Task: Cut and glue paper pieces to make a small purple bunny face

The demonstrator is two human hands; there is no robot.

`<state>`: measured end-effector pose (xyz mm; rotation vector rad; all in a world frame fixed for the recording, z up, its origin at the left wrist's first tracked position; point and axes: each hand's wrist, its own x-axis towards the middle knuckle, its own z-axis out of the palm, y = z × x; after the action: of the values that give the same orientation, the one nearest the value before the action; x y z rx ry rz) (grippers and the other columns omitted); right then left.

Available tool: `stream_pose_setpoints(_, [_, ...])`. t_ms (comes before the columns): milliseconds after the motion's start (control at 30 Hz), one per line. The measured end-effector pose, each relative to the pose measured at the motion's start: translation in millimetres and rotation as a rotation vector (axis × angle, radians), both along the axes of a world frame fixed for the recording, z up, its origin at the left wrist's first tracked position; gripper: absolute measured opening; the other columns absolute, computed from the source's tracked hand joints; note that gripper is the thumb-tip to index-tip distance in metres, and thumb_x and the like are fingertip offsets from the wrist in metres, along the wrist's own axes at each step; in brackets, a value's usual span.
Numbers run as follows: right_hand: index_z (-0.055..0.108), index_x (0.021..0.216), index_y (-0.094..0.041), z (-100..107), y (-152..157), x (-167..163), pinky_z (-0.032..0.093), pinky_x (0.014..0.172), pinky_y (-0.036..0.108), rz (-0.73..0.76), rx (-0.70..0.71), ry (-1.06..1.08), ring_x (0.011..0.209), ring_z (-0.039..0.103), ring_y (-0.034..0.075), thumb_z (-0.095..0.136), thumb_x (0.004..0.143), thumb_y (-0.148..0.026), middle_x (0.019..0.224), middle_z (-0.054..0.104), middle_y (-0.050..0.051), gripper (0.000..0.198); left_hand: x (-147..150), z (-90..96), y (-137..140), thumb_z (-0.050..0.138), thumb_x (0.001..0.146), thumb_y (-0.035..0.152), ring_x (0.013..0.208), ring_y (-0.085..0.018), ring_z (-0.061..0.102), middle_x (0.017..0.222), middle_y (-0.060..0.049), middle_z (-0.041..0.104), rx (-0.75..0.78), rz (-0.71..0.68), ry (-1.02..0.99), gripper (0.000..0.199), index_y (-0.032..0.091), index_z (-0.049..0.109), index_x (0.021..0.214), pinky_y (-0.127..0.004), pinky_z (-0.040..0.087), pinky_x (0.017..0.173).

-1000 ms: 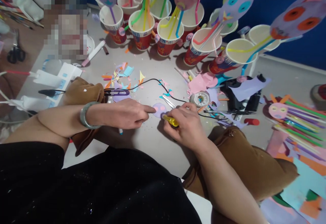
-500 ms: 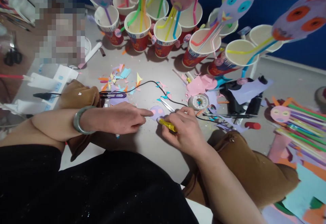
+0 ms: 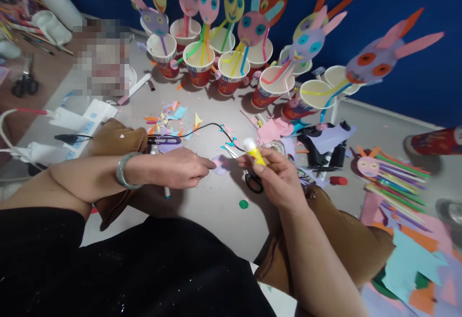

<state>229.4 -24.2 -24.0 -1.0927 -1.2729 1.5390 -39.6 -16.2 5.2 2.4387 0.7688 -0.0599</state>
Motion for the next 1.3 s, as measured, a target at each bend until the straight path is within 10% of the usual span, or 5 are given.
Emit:
stream_pose_setpoints(767, [0.061, 0.087, -0.023, -9.6, 54.8, -4.1, 0.050, 0.072, 0.036, -0.182, 0.579, -1.030, 0.070, 0.066, 0.021, 0.067, 0.080, -0.034, 0.079, 0.071, 0.003, 0.014, 4.9, 17.6, 1.8, 0.052, 0.089, 0.016, 0.067, -0.012, 0.048, 0.113, -0.008, 0.067, -0.012, -0.133, 0.151, 0.013, 0.014, 0.063, 0.083, -0.033, 0.025, 0.054])
stream_pose_setpoints(1100, [0.056, 0.130, -0.024, -9.2, 46.2, 5.5, 0.049, 0.091, 0.053, -0.195, 0.689, -0.967, 0.105, 0.066, 0.035, 0.076, 0.079, -0.036, 0.117, 0.070, 0.014, 0.056, 1.7, 5.9, -0.9, 0.052, 0.090, 0.015, 0.061, -0.010, 0.043, 0.112, -0.007, 0.067, 0.032, -0.112, 0.085, 0.014, 0.015, 0.064, 0.083, -0.033, 0.025, 0.052])
stream_pose_setpoints(1200, [0.060, 0.128, -0.029, 8.6, 30.4, 3.5, 0.044, 0.099, 0.057, -0.250, 0.871, -0.972, 0.118, 0.060, 0.039, 0.072, 0.086, -0.035, 0.127, 0.067, 0.015, 0.044, -0.2, -1.1, -2.4, 0.052, 0.089, 0.015, 0.058, -0.010, 0.041, 0.109, -0.007, 0.067, 0.052, -0.113, 0.041, 0.014, 0.015, 0.064, 0.082, -0.034, 0.024, 0.051])
stream_pose_setpoints(1300, [0.068, 0.110, -0.029, 20.7, 18.3, -1.9, 0.046, 0.089, 0.049, 0.046, 0.964, -0.970, 0.095, 0.068, 0.030, 0.066, 0.092, -0.027, 0.104, 0.074, 0.008, 0.018, -0.4, -3.9, -3.1, 0.054, 0.087, 0.013, 0.055, -0.008, 0.038, 0.110, -0.007, 0.068, 0.046, -0.103, 0.022, 0.012, 0.015, 0.064, 0.081, -0.035, 0.023, 0.052])
